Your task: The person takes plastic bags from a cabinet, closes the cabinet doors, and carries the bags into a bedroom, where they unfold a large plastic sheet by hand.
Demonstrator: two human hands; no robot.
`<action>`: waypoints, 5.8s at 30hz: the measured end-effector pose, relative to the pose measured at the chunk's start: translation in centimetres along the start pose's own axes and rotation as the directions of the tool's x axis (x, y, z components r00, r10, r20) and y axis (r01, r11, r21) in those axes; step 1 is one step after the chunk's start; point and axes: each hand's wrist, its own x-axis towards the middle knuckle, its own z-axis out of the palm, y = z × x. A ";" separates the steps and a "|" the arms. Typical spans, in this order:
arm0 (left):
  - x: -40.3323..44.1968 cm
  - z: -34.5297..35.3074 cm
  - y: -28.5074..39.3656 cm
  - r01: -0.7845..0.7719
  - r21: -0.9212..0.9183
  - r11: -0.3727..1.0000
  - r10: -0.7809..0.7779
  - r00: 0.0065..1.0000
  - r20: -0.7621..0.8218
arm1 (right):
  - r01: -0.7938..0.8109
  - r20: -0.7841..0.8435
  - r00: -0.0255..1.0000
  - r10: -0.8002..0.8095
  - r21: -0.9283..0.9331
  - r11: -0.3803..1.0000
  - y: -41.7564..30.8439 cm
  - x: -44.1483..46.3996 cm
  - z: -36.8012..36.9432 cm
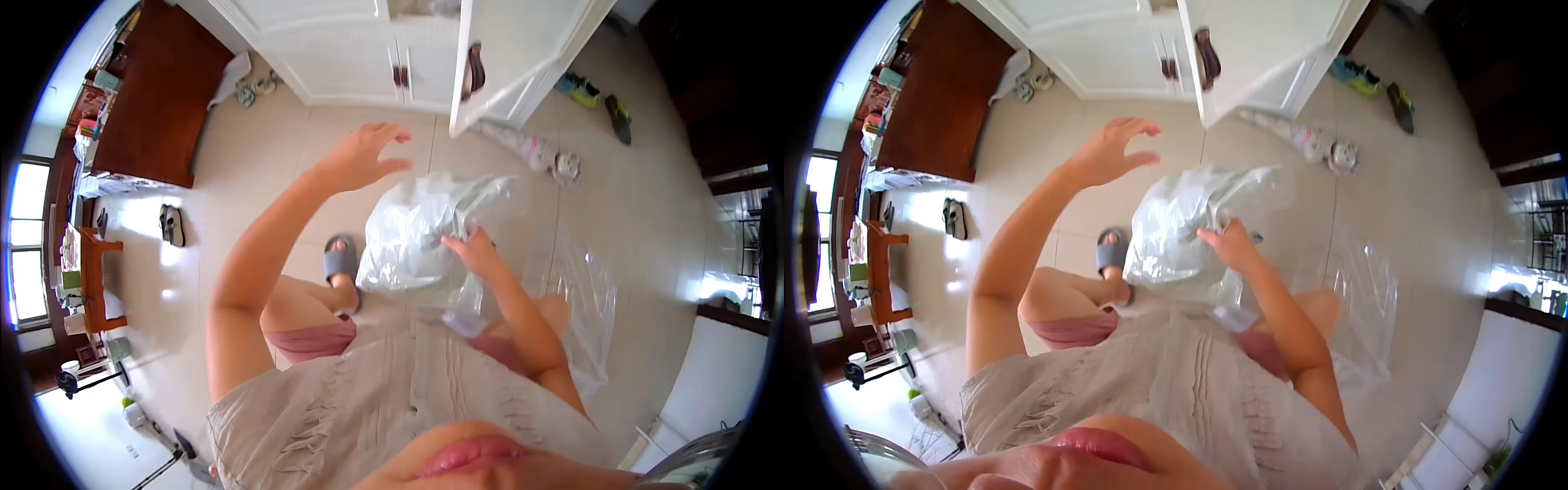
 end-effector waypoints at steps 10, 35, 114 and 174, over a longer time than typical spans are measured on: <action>-3.0 3.7 -1.3 -0.126 -0.109 0.986 0.167 0.725 0.668 | 0.083 0.057 0.996 -0.067 -0.371 0.925 -11.1 0.3 -1.5; 27.9 -13.8 -10.6 -0.546 0.091 0.833 0.447 0.567 -0.692 | 0.113 -0.539 0.755 -0.373 -0.453 0.884 -18.0 13.1 9.2; -14.1 -18.4 -41.1 -0.697 -0.390 0.602 -0.473 0.082 -0.877 | -0.256 -0.599 0.213 -0.772 -0.797 0.547 -29.5 30.9 -11.6; -9.5 -11.0 -32.0 -0.579 -0.153 0.801 -0.195 -0.010 -0.981 | 0.457 -0.564 -0.154 -0.811 -0.768 0.448 -39.5 42.7 1.6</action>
